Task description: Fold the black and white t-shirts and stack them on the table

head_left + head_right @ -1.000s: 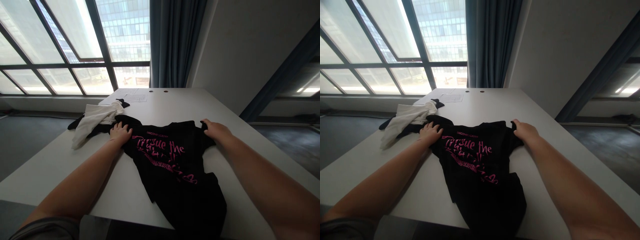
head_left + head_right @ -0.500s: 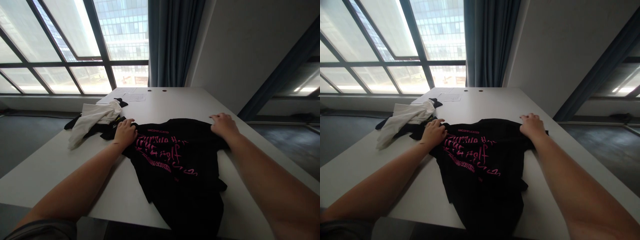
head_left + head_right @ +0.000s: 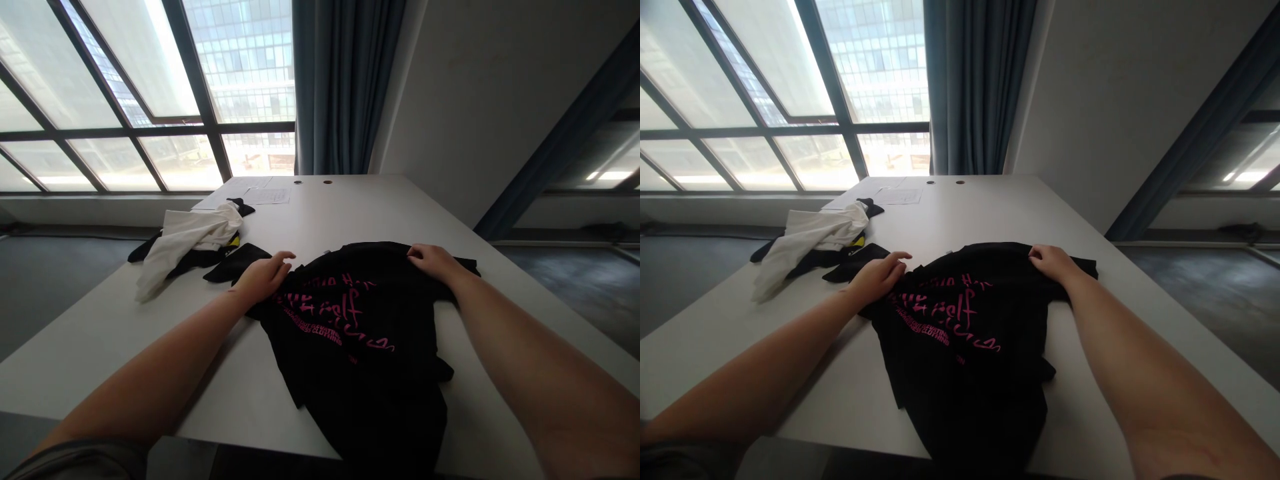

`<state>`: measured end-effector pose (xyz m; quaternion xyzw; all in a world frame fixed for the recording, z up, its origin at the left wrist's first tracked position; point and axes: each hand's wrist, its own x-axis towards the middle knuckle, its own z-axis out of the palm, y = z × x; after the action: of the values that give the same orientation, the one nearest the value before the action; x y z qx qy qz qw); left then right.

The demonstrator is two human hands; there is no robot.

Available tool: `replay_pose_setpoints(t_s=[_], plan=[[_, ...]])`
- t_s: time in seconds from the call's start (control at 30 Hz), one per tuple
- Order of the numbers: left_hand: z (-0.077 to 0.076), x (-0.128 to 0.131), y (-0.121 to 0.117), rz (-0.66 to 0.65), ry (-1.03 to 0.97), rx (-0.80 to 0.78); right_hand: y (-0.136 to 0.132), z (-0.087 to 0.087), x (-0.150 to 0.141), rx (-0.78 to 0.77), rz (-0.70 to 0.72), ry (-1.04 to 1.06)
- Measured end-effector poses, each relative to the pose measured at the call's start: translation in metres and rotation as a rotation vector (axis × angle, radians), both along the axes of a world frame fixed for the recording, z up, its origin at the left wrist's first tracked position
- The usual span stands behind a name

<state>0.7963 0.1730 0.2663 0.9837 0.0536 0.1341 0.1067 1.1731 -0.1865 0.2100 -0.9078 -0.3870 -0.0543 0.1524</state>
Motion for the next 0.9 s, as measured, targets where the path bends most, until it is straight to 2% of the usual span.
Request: replay_pose_setpoints(t_s=[0.07, 0.13, 0.23, 0.33, 0.43, 0.5, 0.57, 0.67, 0.73, 0.8, 0.9], plan=[[0.003, -0.001, 0.003, 0.090, 0.046, -0.014, -0.002, -0.002, 0.005, 0.039, -0.005, -0.068], [0.006, -0.001, 0.010, 0.093, 0.166, 0.032, -0.005, -0.004, 0.012, 0.096, -0.029, -0.110], [0.008, 0.001, 0.019, 0.093, 0.348, 0.022, -0.013, -0.007, 0.020, 0.160, -0.126, -0.074], [0.008, 0.009, 0.024, 0.110, 0.379, 0.043, -0.019, -0.010, 0.023, 0.176, -0.207, -0.026], [0.011, 0.025, 0.030, 0.241, 0.172, 0.086, -0.024, -0.010, 0.023, 0.210, -0.230, -0.014], [0.014, 0.039, 0.035, 0.384, -0.057, 0.058, -0.027, -0.008, 0.022, 0.251, -0.276, -0.023], [0.015, 0.056, 0.040, 0.471, -0.255, -0.009, -0.029, -0.006, 0.021, 0.296, -0.325, -0.027], [0.003, 0.078, 0.043, 0.501, -0.319, -0.107, -0.028, -0.004, 0.018, 0.292, -0.311, 0.007], [-0.013, 0.088, 0.043, 0.450, -0.164, -0.103, -0.025, -0.004, 0.016, 0.215, -0.234, 0.019], [-0.029, 0.094, 0.041, 0.355, 0.074, -0.059, -0.020, -0.004, 0.015, 0.136, -0.186, -0.003], [-0.044, 0.095, 0.042, 0.278, 0.279, -0.010, -0.016, -0.005, 0.019, 0.094, -0.230, -0.033]])
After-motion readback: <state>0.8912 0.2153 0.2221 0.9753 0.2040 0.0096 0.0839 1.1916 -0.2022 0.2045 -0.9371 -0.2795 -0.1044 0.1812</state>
